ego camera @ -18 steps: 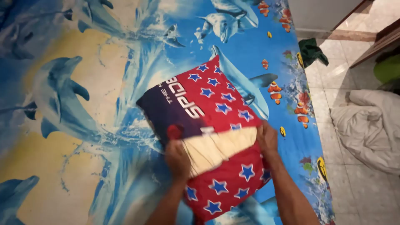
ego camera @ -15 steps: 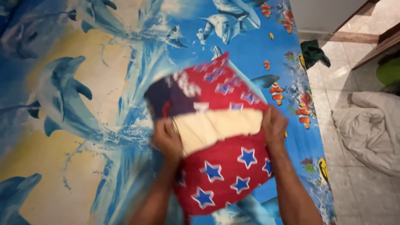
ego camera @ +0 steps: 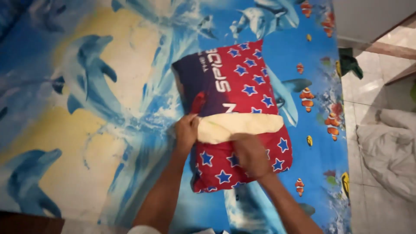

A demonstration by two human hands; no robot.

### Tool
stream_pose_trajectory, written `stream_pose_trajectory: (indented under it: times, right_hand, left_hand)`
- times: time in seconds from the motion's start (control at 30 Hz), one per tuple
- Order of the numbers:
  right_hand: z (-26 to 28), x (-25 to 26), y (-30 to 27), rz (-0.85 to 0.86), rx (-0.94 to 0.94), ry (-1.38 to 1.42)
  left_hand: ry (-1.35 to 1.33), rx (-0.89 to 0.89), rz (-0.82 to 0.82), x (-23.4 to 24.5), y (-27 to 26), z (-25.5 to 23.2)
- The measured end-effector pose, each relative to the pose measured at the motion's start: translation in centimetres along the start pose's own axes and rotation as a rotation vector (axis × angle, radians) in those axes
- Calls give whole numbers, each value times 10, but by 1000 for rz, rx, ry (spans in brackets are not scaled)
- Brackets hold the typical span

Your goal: The person is changing the pillowcases on a bed.

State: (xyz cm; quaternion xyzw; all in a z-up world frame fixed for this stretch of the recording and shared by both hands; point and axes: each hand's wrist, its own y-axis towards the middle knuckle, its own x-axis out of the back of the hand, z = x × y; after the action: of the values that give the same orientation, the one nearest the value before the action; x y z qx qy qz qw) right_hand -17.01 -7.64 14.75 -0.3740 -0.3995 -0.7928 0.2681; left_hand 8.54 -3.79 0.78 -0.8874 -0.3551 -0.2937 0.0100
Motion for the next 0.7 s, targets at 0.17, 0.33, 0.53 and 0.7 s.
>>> stream_pose_trajectory:
  times: [0.17,0.33,0.53,0.7]
  right_hand:
    - [48,-47,53,77,206,52]
    - [18,-63,50,224,11,68]
    - [-21,-73,44,268,-93,-157]
    - [-30,-72,37,356,-15,6]
  left_hand:
    - [-130,-86,26,-15,23,10]
    - [-400,152,189,-21,12,4]
    - [-67,-190,267,-74,-35,-39]
    - [-295,-260,218,-10,-63,-97]
